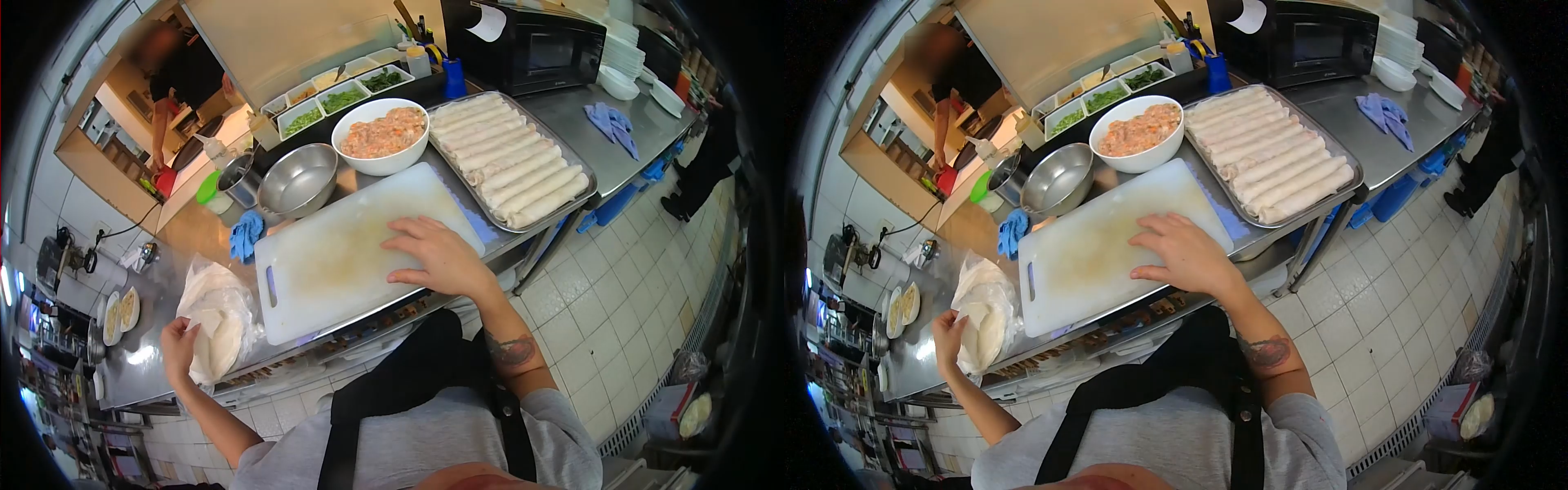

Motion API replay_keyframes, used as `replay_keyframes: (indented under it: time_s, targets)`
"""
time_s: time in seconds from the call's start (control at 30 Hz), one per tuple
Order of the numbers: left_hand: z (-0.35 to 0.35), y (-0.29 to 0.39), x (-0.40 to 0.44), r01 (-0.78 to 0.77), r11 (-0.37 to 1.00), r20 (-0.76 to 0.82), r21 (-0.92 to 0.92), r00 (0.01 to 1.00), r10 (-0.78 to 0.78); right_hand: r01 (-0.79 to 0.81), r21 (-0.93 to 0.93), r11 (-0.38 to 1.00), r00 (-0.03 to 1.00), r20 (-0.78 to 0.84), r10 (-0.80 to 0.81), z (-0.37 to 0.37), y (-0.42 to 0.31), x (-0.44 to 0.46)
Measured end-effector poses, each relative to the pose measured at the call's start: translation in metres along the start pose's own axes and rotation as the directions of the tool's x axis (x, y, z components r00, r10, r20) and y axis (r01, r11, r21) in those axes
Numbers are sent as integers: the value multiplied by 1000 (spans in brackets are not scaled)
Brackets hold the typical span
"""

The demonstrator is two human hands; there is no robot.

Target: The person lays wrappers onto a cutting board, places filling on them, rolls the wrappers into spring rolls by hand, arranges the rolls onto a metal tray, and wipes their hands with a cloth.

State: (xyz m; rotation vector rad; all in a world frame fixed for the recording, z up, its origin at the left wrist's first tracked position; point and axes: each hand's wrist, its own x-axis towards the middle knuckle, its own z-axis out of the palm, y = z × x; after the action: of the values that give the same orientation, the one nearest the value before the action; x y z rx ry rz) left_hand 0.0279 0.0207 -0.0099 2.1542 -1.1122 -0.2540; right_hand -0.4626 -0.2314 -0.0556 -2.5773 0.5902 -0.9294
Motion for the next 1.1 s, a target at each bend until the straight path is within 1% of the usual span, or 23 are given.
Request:
replay_keyframes:
  time_s: [0.07, 0.17, 0.27, 0.33, 0.37, 0.43, 0.47, 0.53, 0.6, 0.63, 0.7, 0.77, 0.87, 0.9, 0.97, 1.0, 1.07, 1.1]
  targets:
    - [5, -5, 3, 10, 995, 19, -99, 1000, -8, -1, -4, 1000, 1000, 1, 1, 0, 0, 0]
    - [10, -6, 5, 2, 996, 20, -90, 1000, 0, 0, -15, 1000, 1000, -2, 0, 1, 1, 0]
    - [14, -20, 14, -31, 984, -139, -176, 990, 6, 1, -30, 1000, 1000, -6, -1, 2, 1, -1]
    - [16, -31, 19, -15, 979, -201, -201, 979, -26, 15, -57, 998, 1000, -11, -16, 4, 0, 2]
    - [17, -37, 21, -7, 977, -233, -213, 971, -44, 7, -79, 997, 1000, 24, -5, 4, -1, 3]
    - [31, -50, 23, -112, 984, -199, -141, 976, 83, -2, -120, 993, 996, 89, 13, 3, -4, 13]
    - [34, -52, 22, -165, 981, -186, -100, 972, 144, 31, -142, 989, 994, 109, -15, 5, -10, 24]
    - [39, -41, 17, -53, 999, -88, 9, 995, 54, 108, -172, 979, 985, 150, -82, 12, -29, 52]
    - [47, -33, 13, -149, 989, -110, 12, 983, 149, 316, -132, 940, 917, 295, -267, 21, -65, 89]
    - [51, -30, 13, -110, 994, -121, -4, 987, 109, 410, -103, 906, 865, 359, -350, 32, -84, 107]
    - [56, -20, 11, -60, 998, -125, -26, 991, 56, 544, 71, 836, 699, 513, -498, 68, -119, 137]
    - [54, -10, 10, -34, 999, -114, -36, 993, 30, 733, 164, 660, 592, 323, -739, 126, -140, 151]
    - [48, -29, 17, -74, 971, -22, -226, 997, 71, 775, 214, 595, 497, 376, -782, 174, -174, 171]
    - [47, -32, 18, -51, 941, 36, -334, 997, 67, 759, 231, 608, 523, 338, -782, 187, -173, 174]
    - [43, -28, 15, -56, 935, 65, -350, 994, 85, 731, 269, 626, 568, 268, -778, 216, -167, 182]
    - [38, -26, 13, -62, 931, 77, -360, 992, 96, 699, 264, 665, 582, 331, -743, 226, -163, 186]
    - [21, -16, 7, 67, 977, 88, -205, 995, -50, 632, 232, 740, 602, 455, -656, 228, -154, 195]
    - [15, -12, 6, 129, 983, 86, -129, 989, -118, 631, 226, 742, 581, 496, -646, 227, -154, 198]
